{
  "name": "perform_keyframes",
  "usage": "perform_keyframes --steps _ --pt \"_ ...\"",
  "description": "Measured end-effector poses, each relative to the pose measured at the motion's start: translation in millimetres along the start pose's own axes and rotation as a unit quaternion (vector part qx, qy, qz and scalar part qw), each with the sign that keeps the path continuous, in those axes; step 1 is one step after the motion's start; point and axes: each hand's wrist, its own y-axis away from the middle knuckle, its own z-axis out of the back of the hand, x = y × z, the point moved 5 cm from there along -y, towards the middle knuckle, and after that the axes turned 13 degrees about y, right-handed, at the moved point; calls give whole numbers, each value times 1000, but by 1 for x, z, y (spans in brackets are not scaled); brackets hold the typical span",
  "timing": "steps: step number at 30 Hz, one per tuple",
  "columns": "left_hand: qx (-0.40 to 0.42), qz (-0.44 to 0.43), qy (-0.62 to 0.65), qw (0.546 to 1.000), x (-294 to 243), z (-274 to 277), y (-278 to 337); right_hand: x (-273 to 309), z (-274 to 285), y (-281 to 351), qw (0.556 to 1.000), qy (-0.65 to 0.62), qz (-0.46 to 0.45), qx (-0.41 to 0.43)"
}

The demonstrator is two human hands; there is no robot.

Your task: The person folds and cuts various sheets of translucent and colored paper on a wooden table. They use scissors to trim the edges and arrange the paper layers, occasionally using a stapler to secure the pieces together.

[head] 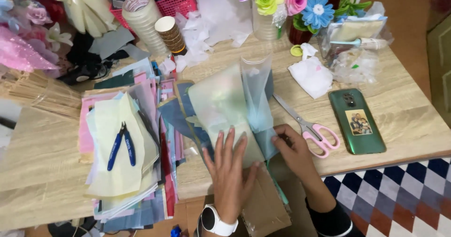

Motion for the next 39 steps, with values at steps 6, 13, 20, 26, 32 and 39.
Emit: perform_keyframes --steps 6,13,20,26,32,39 --pt "-134 139 165 967 48 34 37 65 4 33 967 129 175 -135" --pt "-140 69 198 968 44 34 24 94 -59 22 933 215 250 143" --pt "-166 98 303 933 46 33 33 86 -89 11 875 364 297 116" --pt "-166 75 239 954 50 19 33 93 -82 10 936 232 228 132" --pt "-128 114 249 953 51 17 31 101 -75 6 963 141 199 112" --pt "-121 112 271 948 42 8 35 114 -68 -12 961 156 184 132"
